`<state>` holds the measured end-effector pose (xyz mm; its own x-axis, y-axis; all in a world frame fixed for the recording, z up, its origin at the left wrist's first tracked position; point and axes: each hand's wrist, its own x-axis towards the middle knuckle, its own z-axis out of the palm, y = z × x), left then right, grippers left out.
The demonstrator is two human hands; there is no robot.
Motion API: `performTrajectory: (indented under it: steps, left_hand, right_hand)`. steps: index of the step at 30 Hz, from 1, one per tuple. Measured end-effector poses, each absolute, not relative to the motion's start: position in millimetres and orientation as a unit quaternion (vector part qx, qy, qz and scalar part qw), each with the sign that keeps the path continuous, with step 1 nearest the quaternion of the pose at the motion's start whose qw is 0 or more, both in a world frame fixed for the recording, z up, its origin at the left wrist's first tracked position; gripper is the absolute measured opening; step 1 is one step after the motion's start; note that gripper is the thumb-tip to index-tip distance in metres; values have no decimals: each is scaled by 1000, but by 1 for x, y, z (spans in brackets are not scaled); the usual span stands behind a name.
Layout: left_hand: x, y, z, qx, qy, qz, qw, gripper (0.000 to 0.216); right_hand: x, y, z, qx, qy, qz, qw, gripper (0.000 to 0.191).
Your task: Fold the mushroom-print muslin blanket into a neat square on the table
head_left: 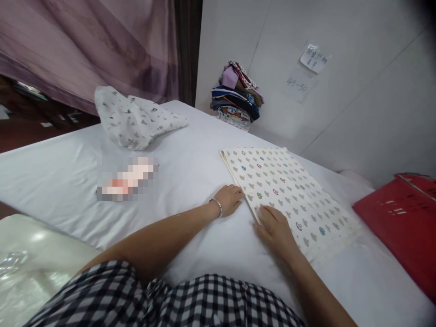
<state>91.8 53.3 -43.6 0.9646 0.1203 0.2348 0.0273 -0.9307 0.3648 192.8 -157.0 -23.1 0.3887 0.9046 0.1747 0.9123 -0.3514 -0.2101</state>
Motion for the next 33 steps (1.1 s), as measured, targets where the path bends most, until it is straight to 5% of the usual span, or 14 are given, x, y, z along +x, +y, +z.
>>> performTrajectory:
  steps: [3, 12, 21, 27, 33]
  left_hand:
    - [91, 51, -43, 975, 29, 125, 178, 30]
    - [91, 43, -39, 981, 9, 115, 158, 26]
    - [117, 17, -45, 984, -54, 132, 103, 20]
    - [130, 5, -45, 991, -49, 104, 74, 22]
    - [118, 11, -47, 983, -79, 130, 98, 25]
  right_hand:
    - [195, -158, -20, -851, -496, 6, 171, 30]
    - [202, -161, -9, -850, -445, 15, 281, 29]
    - [199, -165, -7, -830, -477, 21, 289, 26]
    - [199, -171, -5, -853, -470, 68, 215, 31]
    - [200, -178, -2, -837, -479, 87, 252, 28]
